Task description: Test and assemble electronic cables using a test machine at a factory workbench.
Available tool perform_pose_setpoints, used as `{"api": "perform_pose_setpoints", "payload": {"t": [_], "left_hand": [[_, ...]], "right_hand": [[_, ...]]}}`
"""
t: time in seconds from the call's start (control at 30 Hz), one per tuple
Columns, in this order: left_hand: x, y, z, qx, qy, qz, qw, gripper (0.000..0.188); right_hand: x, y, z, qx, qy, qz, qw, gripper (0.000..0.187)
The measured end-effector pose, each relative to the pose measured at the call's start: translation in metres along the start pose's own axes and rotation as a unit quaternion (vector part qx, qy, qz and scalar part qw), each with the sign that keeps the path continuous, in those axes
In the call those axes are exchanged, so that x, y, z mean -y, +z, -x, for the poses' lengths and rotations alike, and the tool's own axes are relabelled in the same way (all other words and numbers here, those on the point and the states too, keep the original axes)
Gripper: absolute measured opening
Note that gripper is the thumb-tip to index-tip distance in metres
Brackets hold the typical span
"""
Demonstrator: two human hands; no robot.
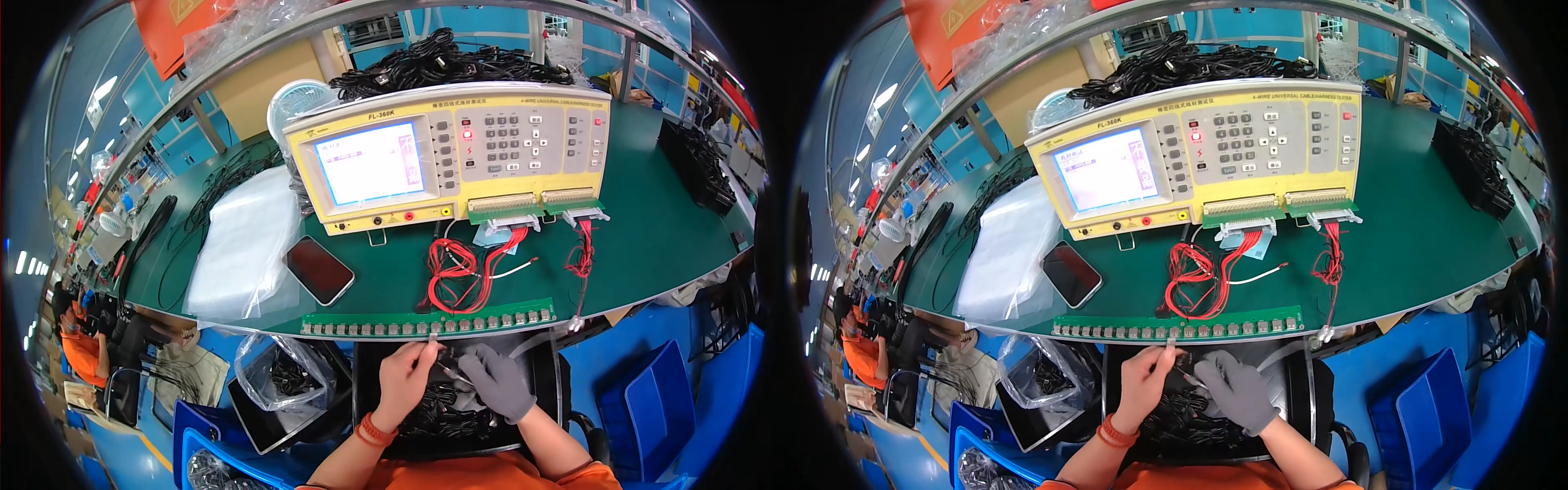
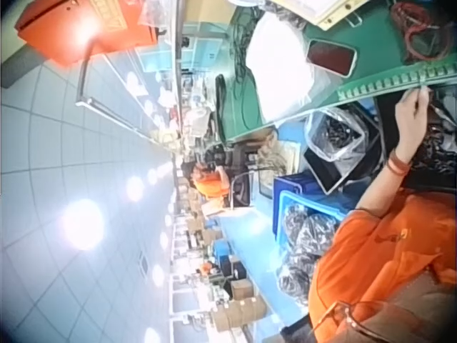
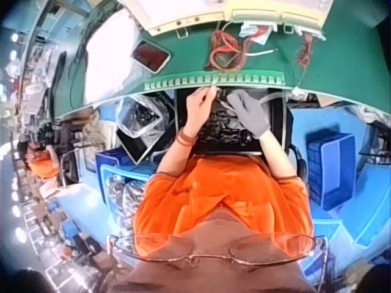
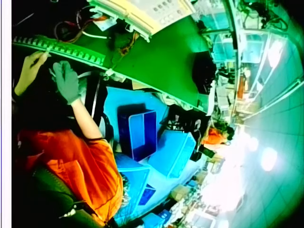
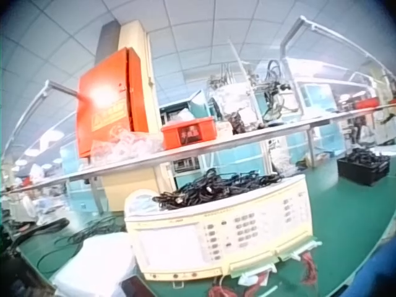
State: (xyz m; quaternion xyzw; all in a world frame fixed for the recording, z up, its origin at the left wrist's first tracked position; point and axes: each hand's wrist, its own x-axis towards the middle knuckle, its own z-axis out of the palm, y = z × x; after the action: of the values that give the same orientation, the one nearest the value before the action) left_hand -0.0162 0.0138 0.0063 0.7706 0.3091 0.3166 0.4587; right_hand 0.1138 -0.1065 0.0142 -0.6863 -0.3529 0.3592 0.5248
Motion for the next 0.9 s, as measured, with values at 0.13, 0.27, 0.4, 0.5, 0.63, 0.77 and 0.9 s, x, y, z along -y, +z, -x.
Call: {"api": "perform_pose_setpoints", "payload": {"t": [0.13,0.27,0.4,0.5,0.63,0.77,0.9], "left_hand": [[0.008,0.002,0.000,0.039,-0.095,0.033,0.994,0.034],[0.002,0.006,-0.001,0.098,-0.204,0.369,0.901,0.033],[-0.010,0.002,-0.010,0.054,-0.304,0.461,0.832,0.025],[-0.007,0.001,-0.012,0.055,-0.287,0.451,0.843,0.025],[-0.008,-0.014,0.000,0.164,-0.179,0.182,0.953,0.029],[-0.023,-0.041,0.041,0.142,0.024,-0.246,0.958,0.025],[0.012,-0.140,0.043,-0.113,-0.215,-0.394,0.886,0.034]], "right_hand": [[-0.005,0.007,0.010,-0.045,-0.070,-0.024,0.996,0.016],[0.004,0.003,0.016,-0.050,-0.075,-0.075,0.993,0.014],[0.024,-0.003,0.007,-0.008,-0.094,-0.023,0.995,0.016],[0.036,-0.006,0.001,-0.010,-0.126,0.042,0.991,0.019],[0.025,-0.002,0.003,-0.011,-0.167,0.088,0.982,0.012],[0.004,0.012,0.008,0.025,-0.195,0.079,0.977,0.006],[-0.013,-0.014,-0.019,0.070,-0.256,0.316,0.911,0.013]]}}
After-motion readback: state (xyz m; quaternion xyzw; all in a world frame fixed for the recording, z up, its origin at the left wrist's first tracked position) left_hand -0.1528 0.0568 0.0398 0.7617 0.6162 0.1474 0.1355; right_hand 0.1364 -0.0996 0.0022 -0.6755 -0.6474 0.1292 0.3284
